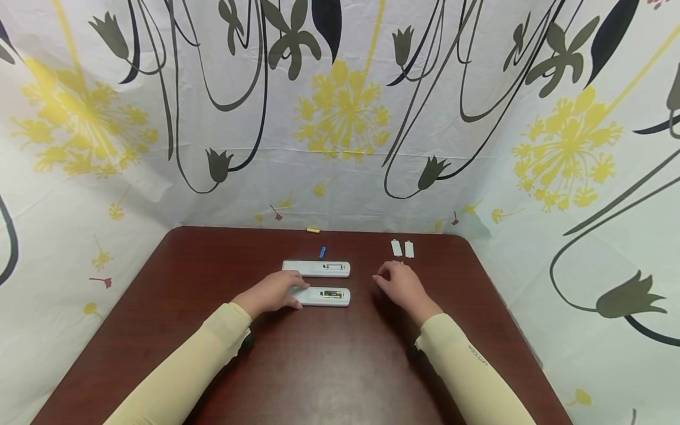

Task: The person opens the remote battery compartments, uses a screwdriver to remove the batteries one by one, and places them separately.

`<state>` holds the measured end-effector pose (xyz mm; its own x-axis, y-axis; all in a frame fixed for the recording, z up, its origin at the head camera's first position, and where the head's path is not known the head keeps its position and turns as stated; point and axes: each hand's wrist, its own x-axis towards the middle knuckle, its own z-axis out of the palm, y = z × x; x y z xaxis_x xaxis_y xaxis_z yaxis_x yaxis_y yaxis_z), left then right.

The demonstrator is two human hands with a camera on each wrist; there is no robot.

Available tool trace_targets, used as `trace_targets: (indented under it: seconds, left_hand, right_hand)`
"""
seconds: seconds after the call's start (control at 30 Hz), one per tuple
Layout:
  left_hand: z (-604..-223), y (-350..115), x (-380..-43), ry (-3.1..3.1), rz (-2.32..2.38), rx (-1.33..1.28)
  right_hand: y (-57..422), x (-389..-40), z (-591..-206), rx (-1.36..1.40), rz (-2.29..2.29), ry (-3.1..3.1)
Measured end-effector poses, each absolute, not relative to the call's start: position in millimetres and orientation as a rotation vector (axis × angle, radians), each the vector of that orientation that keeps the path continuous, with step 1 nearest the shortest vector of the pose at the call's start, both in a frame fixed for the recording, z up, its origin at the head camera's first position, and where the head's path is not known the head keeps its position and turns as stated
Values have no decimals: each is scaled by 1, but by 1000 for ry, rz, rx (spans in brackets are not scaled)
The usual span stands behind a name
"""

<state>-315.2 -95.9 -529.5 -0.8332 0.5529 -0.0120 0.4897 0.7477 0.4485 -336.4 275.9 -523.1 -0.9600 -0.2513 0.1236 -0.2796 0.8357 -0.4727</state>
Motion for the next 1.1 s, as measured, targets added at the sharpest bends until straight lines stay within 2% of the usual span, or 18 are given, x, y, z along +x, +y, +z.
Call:
trace_targets:
  seconds: [1.1]
  left_hand:
    - [-530, -95, -313, 2819, 624, 807]
  right_hand:
    - [321, -337, -506, 103, 883, -3116]
